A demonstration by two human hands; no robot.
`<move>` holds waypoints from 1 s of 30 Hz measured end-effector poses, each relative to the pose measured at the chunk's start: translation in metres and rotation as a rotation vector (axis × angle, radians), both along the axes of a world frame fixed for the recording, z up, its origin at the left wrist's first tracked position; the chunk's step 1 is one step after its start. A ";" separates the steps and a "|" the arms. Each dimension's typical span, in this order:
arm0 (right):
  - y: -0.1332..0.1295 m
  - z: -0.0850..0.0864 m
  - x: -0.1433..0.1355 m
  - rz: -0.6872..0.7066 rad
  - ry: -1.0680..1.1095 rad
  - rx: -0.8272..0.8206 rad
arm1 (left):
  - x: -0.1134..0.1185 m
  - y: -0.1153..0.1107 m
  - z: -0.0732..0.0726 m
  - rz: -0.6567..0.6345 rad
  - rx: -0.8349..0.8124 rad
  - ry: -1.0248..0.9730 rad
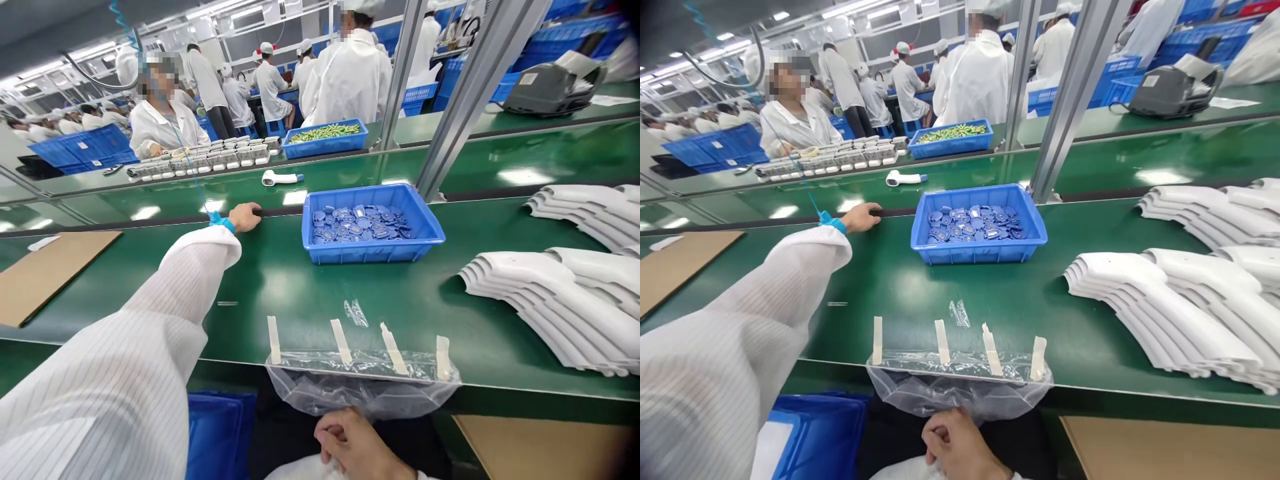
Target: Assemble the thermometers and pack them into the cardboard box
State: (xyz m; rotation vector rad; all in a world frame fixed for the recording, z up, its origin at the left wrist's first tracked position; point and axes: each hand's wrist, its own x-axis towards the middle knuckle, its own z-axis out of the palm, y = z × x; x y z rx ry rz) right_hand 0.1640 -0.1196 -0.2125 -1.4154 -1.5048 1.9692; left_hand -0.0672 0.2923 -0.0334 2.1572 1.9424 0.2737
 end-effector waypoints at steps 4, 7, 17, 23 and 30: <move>0.005 -0.015 0.010 0.064 0.110 -0.046 | -0.012 -0.034 0.016 -0.048 -0.050 0.043; 0.006 -0.021 0.012 0.086 0.121 -0.038 | -0.036 -0.083 0.033 -0.159 -0.219 0.064; -0.001 -0.023 0.005 0.062 0.001 0.074 | -0.033 -0.223 0.016 -0.229 -0.123 -0.039; -0.004 -0.018 0.006 0.086 -0.012 0.102 | 0.103 -0.253 -0.004 -0.729 0.040 -0.250; -0.018 0.026 0.023 0.065 -0.047 0.183 | 0.120 -0.289 0.011 -0.797 -0.224 -0.308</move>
